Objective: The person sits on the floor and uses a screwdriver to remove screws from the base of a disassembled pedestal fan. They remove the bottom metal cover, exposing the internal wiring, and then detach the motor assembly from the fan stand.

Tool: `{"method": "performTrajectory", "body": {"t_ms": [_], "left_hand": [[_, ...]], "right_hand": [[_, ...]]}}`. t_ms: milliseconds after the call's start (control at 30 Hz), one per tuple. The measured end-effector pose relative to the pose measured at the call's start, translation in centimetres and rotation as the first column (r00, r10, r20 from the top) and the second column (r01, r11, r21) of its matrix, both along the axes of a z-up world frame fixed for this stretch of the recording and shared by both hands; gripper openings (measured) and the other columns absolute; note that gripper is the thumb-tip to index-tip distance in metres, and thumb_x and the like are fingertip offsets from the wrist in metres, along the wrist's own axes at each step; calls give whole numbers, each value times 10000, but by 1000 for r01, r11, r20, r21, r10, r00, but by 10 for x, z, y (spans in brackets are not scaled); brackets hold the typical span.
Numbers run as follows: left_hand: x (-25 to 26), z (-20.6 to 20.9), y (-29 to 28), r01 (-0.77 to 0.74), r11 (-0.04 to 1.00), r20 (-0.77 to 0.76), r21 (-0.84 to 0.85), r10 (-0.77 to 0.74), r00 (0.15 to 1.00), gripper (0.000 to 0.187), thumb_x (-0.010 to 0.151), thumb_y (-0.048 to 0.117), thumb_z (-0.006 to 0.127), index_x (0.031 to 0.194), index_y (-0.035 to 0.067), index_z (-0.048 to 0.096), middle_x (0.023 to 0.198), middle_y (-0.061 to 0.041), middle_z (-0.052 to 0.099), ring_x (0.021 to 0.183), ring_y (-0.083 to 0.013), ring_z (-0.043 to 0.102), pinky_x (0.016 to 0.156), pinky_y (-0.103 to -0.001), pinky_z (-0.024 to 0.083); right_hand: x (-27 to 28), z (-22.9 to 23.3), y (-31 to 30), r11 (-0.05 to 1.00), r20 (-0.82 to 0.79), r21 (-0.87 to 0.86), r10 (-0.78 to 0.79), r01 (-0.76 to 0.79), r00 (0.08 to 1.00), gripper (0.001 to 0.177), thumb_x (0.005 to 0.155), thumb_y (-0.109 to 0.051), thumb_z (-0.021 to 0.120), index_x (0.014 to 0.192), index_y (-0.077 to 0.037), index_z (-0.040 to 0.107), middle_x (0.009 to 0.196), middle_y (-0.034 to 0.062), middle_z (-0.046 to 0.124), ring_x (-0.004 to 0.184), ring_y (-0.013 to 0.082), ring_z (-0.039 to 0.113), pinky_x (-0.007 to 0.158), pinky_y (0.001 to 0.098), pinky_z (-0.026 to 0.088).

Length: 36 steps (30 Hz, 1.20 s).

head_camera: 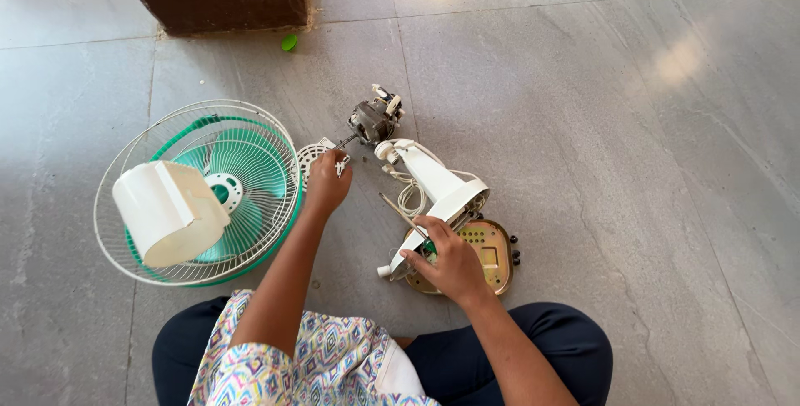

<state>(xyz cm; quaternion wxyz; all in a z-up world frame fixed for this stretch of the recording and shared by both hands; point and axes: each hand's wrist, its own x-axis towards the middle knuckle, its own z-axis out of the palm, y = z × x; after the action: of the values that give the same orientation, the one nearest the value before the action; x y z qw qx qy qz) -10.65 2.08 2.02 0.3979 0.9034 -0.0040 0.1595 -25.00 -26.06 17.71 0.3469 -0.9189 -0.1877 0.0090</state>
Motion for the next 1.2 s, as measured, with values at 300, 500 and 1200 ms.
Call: {"method": "performTrajectory", "body": {"t_ms": [300, 500, 1200], "left_hand": [[75, -26, -16, -6, 971, -305, 238, 80, 949, 615, 819, 245, 758, 1346, 25, 528, 1352, -226, 571, 1263, -419, 528, 1034, -537, 433], [101, -55, -20, 42, 943, -435, 329, 112, 893, 603, 832, 300, 722, 1312, -10, 527, 1364, -239, 561, 1296, -427, 508, 1074, -543, 405], [93, -69, -16, -80, 955, -555, 285, 233, 798, 452, 814, 336, 703, 1159, 46, 676, 1135, -189, 732, 1094, -395, 684, 939, -535, 506]], "right_hand": [[14, -7, -10, 998, -41, 56, -35, 37, 999, 580, 899, -492, 722, 1300, -83, 629, 1261, 146, 701, 1069, 327, 734, 849, 423, 610], [21, -10, -13, 982, 53, 106, -163, 157, 985, 469, 914, -425, 715, 1223, -78, 641, 1333, 147, 618, 1018, 297, 731, 781, 400, 638], [43, -49, -31, 744, -233, 397, -485, 538, 843, 682, 922, -302, 701, 1431, -47, 326, 977, 102, 695, 855, 170, 740, 706, 306, 619]]}}
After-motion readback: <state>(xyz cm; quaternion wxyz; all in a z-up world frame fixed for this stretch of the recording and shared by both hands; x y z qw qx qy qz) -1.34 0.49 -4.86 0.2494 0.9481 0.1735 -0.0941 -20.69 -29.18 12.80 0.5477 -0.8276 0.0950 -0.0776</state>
